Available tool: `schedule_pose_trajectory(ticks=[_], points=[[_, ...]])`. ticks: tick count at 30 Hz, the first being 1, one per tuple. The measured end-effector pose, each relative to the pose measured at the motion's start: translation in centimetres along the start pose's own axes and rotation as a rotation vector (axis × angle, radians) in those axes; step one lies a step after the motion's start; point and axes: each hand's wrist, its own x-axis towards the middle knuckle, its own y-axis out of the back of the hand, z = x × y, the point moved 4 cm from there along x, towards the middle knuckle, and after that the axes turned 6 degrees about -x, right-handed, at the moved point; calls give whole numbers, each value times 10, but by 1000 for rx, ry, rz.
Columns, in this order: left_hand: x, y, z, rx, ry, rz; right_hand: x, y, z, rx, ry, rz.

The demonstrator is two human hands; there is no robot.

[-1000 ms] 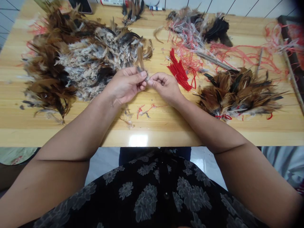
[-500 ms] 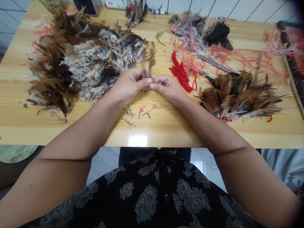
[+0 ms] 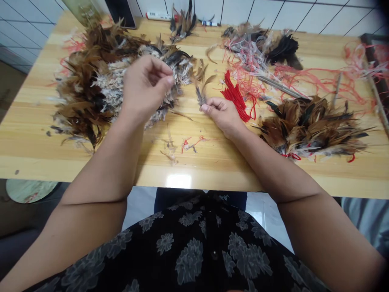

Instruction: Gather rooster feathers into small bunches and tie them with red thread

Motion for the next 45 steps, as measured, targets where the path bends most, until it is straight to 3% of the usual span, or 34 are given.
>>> schedule_pose_trajectory(ticks=[1, 3, 5, 11, 15, 17, 20, 22, 28, 31, 36, 40, 45], points=[[3, 14, 4, 138, -50, 58, 0, 0, -2, 9, -2, 12], [5, 32, 8, 329, -30, 57, -1, 0, -5, 25, -11, 26], [4, 39, 9, 462, 3, 38, -1, 0, -7, 28, -32, 35], [1, 25, -9, 715, 30, 81, -1, 1, -6, 32, -42, 56], [2, 23, -9, 808, 30, 209, -1, -1, -5, 35, -54, 59], [2, 25, -5, 759, -13, 202, 0, -2, -5, 37, -53, 62], [2, 23, -4, 556, -105, 58, 0, -3, -4, 46, -62, 66], [1, 16, -4, 428, -194, 28, -1, -3, -4, 57, -65, 68], [-19, -31, 5, 193, -338, 10, -4, 0, -12, 82, -86, 66], [-30, -45, 20, 192, -299, -19, -7, 1, -19, 115, -82, 59], [-37, -50, 38, 137, -167, -79, -14, -2, -25, 230, -109, 33], [-37, -55, 45, 72, -143, -78, -15, -5, -26, 288, -165, 30], [-39, -66, 45, -76, -10, -108, -14, -3, -25, 297, -266, 49]])
